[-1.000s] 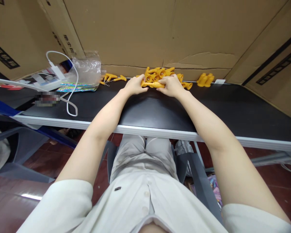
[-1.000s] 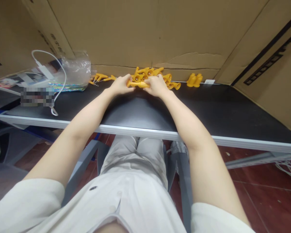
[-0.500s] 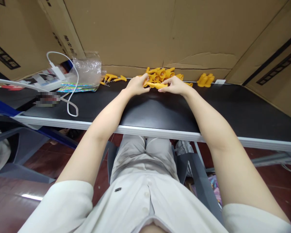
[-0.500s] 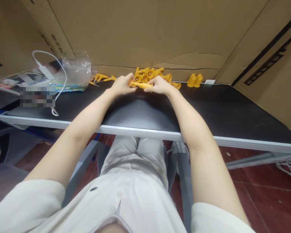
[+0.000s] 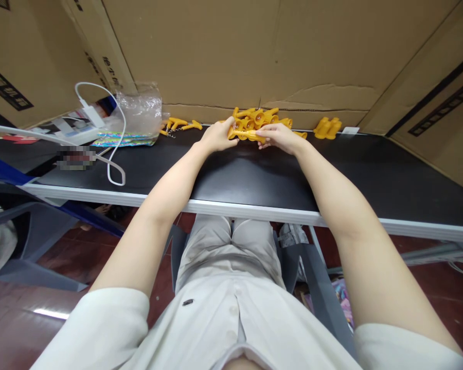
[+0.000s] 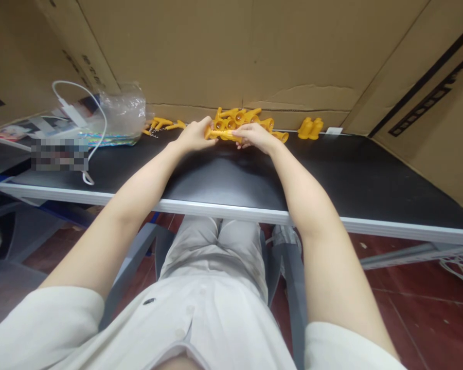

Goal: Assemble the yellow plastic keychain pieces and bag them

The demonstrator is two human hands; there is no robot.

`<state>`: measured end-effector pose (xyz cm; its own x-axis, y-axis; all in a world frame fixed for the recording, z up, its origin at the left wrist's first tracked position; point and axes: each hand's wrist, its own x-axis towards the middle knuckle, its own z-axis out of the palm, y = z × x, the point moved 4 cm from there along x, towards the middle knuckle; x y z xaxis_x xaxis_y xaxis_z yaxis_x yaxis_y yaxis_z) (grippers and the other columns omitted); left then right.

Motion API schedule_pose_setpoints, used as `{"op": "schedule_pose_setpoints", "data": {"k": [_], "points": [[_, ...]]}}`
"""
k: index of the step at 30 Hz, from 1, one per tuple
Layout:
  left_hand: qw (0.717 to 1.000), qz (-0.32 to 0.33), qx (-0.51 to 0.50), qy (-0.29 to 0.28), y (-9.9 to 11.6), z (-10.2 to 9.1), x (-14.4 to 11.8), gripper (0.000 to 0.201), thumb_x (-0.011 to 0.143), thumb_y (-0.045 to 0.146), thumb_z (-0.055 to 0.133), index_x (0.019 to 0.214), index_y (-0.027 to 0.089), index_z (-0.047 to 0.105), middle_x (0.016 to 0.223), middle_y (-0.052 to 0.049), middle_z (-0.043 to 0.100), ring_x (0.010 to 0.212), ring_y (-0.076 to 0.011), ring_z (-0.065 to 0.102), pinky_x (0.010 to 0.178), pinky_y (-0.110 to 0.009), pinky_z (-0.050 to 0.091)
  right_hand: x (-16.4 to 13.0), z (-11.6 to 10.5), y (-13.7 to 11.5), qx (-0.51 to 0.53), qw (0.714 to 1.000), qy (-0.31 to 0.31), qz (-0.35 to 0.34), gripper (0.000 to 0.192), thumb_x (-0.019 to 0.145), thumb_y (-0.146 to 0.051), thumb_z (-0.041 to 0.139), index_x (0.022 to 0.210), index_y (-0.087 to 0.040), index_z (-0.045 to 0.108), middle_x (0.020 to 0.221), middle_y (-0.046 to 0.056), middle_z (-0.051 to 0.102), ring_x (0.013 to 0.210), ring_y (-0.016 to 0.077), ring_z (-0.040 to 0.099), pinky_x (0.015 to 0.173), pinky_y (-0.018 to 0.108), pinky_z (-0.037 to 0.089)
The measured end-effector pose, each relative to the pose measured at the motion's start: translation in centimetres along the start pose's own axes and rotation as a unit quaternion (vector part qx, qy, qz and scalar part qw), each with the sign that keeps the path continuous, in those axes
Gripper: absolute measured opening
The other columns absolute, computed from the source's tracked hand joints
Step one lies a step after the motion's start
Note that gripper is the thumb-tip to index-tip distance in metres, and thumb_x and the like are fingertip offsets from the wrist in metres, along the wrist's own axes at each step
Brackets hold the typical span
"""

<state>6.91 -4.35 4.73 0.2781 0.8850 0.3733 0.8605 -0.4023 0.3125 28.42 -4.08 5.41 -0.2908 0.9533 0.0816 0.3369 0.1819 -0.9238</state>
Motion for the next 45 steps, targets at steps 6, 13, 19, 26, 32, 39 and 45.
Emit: {"op": "schedule_pose_setpoints", "data": {"k": [6,13,19,26,32,39,45], "points": [[1.000,0.006,-0.002,-0.006,-0.03,0.01,-0.02,0.051,0.088,0.035,0.075,0.137,0.025,0.065,0.118,-0.011,0.080,0.129,-0.0400,0.073,0.112,-0.047,0.055,-0.01,0.22,0.07,0.071,0.995,0.012,0.062,0.032,0.109,-0.030,0.075,0.082,-0.017,0.066,0.069,0.005,0.067,0.060,0.0161,0.065,0.068,0.028,0.057],[1.000,0.011,0.006,-0.007,-0.16,0.20,0.08,0.048,0.089,0.037,0.074,0.135,0.025,0.066,0.115,-0.011,0.080,0.128,-0.0399,0.074,0.110,-0.048,0.057,0.08,0.15,0.31,0.061,0.994,0.015,0.089,0.029,0.110,-0.028,0.073,0.083,-0.017,0.065,0.069,0.006,0.068,0.058,0.0173,0.063,0.071,0.032,0.059],[1.000,0.004,-0.005,-0.003,-0.23,0.18,0.08,0.049,0.089,0.036,0.073,0.135,0.024,0.067,0.121,-0.012,0.080,0.128,-0.0395,0.074,0.112,-0.049,0.056,-0.14,-0.06,0.06,0.054,0.998,0.002,0.037,0.036,0.093,-0.030,0.097,0.077,-0.018,0.066,0.070,0.004,0.068,0.059,0.0133,0.061,0.066,0.028,0.058],[1.000,0.017,-0.012,0.006,-0.31,0.32,0.27,0.051,0.087,0.036,0.073,0.137,0.025,0.066,0.113,-0.010,0.081,0.124,-0.0384,0.075,0.111,-0.048,0.056,-0.07,-0.14,-0.12,0.048,0.999,0.014,0.019,0.038,0.084,-0.028,0.102,0.075,-0.019,0.066,0.068,0.004,0.067,0.061,0.0147,0.062,0.068,0.030,0.060],[1.000,-0.002,-0.001,-0.004,0.07,0.09,0.05,0.049,0.090,0.037,0.073,0.136,0.024,0.066,0.115,-0.012,0.080,0.126,-0.0399,0.074,0.111,-0.048,0.056,-0.07,-0.16,-0.39,0.043,0.999,0.011,0.017,0.033,0.085,-0.030,0.099,0.080,-0.018,0.069,0.066,0.003,0.066,0.061,0.0151,0.061,0.067,0.031,0.061],[1.000,0.005,-0.004,0.001,0.01,0.27,0.17,0.055,0.088,0.035,0.073,0.141,0.026,0.064,0.110,-0.010,0.080,0.123,-0.0394,0.074,0.113,-0.049,0.055,-0.11,-0.15,-0.53,0.043,0.998,0.006,0.035,0.031,0.090,-0.031,0.095,0.081,-0.018,0.068,0.067,0.004,0.066,0.058,0.0159,0.061,0.073,0.036,0.063],[1.000,-0.001,-0.008,0.002,-0.03,0.22,0.15,0.054,0.089,0.035,0.074,0.141,0.027,0.064,0.112,-0.010,0.080,0.124,-0.0387,0.075,0.115,-0.048,0.054,0.33,-0.16,-0.06,0.058,0.997,0.005,0.041,0.030,0.088,-0.032,0.094,0.083,-0.019,0.067,0.064,0.003,0.065,0.055,0.0156,0.059,0.068,0.033,0.061]]}}
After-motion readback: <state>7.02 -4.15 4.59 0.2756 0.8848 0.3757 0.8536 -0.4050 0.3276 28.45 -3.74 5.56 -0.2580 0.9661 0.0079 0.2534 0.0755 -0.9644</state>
